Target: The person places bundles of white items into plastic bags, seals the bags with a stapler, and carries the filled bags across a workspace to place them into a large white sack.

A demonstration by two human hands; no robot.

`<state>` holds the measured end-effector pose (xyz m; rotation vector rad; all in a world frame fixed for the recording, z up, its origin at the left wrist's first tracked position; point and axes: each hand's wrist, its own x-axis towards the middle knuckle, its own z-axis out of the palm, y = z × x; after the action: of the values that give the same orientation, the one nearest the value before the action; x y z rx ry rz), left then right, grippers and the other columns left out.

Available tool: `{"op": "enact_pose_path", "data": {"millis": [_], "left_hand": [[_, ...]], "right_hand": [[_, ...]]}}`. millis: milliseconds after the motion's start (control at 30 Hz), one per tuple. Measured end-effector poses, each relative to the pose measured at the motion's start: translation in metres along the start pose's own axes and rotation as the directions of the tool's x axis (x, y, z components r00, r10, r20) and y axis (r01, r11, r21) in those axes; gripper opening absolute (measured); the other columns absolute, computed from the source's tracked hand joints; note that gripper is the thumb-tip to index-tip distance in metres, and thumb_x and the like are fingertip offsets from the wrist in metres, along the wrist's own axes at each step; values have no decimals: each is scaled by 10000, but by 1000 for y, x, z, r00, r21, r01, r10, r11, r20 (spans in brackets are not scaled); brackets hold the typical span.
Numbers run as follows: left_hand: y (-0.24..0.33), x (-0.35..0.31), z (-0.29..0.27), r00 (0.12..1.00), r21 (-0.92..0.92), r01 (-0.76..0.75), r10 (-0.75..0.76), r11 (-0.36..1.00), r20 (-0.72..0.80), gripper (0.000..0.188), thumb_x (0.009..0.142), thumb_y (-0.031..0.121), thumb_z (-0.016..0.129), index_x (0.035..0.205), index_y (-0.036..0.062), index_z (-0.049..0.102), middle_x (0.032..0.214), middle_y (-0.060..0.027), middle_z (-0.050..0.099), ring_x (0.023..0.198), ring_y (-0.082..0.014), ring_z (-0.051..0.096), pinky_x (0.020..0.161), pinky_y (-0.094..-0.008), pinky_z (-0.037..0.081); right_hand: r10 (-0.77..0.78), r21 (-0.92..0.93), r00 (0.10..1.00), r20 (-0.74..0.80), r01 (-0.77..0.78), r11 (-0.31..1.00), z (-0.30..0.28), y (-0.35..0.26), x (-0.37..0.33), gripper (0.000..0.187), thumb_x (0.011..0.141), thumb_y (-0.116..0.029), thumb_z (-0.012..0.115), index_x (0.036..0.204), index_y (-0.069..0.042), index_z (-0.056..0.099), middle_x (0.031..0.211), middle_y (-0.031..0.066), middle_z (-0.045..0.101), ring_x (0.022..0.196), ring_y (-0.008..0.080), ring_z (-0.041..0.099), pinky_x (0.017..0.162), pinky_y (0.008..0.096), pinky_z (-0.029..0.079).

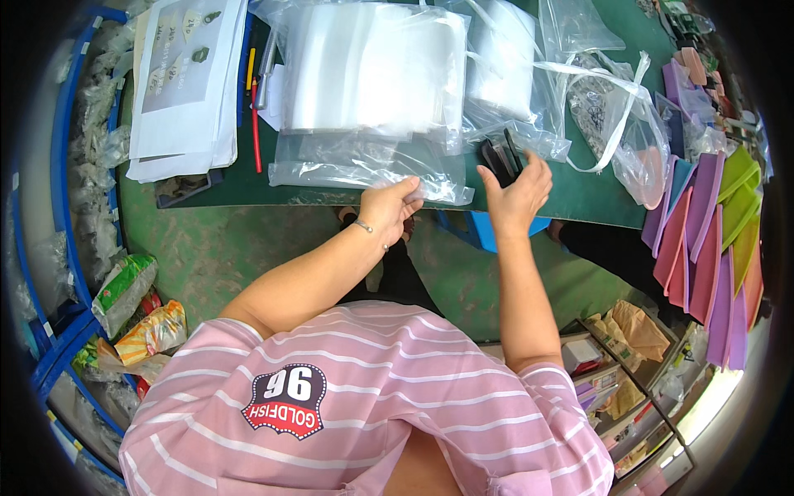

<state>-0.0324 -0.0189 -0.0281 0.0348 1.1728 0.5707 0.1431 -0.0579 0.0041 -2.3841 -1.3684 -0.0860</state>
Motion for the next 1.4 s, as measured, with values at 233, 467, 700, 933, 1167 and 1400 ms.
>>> {"op": "enact_pose_path", "data": {"millis": [233,467,700,933,1167,1400], "left_hand": [[-7,-3,2,999,2,20,-20,1000,43,131,769,84,664,840,48,560,751,-36,578,701,-131,570,620,-257,489],[-14,-5,9,995,14,58,-59,998,85,133,767,69,663,850,38,564,785,-46,591,724,-149,578,681,-264,490],[-18,-8,15,999,123,-25,19,992,46,132,754,33,665,858,3,590,821,-66,599,771,-150,569,678,-261,481],[-18,-8,12,998,176,-39,31,984,48,97,759,60,665,833,13,622,779,-58,609,690,-121,545,581,-233,423],[-19,-17,21,997,111,-71,66,991,49,59,810,80,610,785,31,588,678,-15,551,507,-85,413,448,-230,351],[-14,-22,22,997,122,-42,34,992,65,78,797,73,617,766,9,584,644,-27,547,455,-81,413,383,-231,320]], "right_hand": [[-12,4,978,207,11,1000,12,39,18,558,648,-261,738,1066,10,489,979,189,557,891,352,537,756,424,438],[159,453,496,854,-858,244,-61,25,-36,350,773,-184,647,1015,0,472,808,86,562,615,168,596,502,281,491],[55,266,292,955,-922,281,-36,-13,-71,430,784,-246,648,1062,20,456,824,86,558,587,139,576,475,266,486],[-11,295,302,953,-919,260,-27,-26,-61,437,807,-276,609,1092,5,432,832,87,548,621,151,582,501,279,507],[-27,409,409,912,-912,-14,-15,-27,-66,363,836,-282,584,1035,-5,459,841,91,572,629,151,593,506,282,518],[-158,394,430,889,-893,-217,-13,-23,-67,385,855,-339,531,1047,-9,487,870,109,597,664,192,618,590,320,545]]}}
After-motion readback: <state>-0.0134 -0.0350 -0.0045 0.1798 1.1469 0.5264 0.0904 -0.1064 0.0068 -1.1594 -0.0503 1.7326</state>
